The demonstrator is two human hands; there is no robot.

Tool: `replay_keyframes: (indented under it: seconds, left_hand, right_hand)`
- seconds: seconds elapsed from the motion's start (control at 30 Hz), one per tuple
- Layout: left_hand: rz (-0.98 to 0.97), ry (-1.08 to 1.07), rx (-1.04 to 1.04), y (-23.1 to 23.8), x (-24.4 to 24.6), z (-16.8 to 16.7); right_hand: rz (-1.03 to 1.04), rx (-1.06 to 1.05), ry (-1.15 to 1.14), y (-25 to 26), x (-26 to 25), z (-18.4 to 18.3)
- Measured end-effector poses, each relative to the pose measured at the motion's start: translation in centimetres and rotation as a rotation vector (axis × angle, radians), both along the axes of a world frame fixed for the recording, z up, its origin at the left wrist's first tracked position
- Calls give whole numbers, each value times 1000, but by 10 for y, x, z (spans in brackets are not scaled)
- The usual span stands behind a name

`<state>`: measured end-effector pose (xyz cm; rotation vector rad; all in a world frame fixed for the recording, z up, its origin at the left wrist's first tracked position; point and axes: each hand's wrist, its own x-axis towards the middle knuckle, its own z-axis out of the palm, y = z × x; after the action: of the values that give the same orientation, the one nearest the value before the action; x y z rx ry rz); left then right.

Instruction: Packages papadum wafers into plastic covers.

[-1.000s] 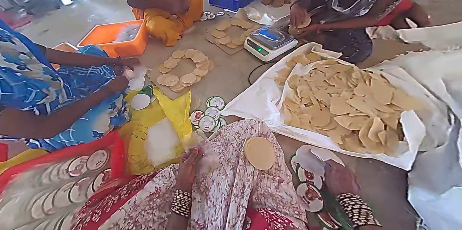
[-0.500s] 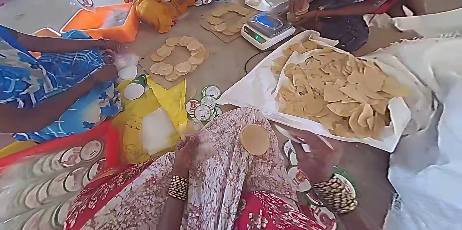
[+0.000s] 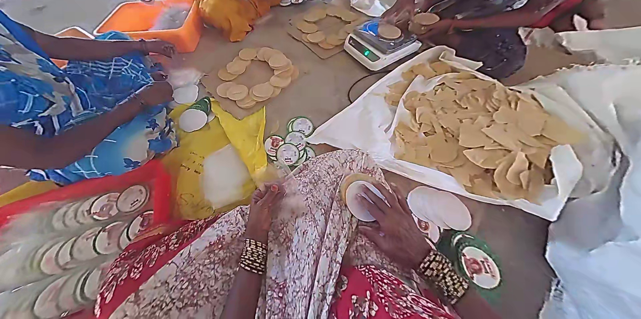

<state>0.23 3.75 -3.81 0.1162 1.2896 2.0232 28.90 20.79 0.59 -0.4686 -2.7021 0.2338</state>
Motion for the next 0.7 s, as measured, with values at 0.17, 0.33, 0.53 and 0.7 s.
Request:
replay_keyframes:
  seconds: [0.17,0.33,0.53,0.7]
  left_hand:
    - [18,-16,4,0,1,2]
    - [2,-8,30,0,0,1]
    - [-39,30,16,1,-1,0]
    - [9,-30,10,0,1,4]
  right_hand:
    - [45,51,70,4,-4,1]
    - [-159,-316,407,-3,-11,23]
    - [-444,-923,619,3,-30,68]
    - [-521,-609,160,18,-27,39]
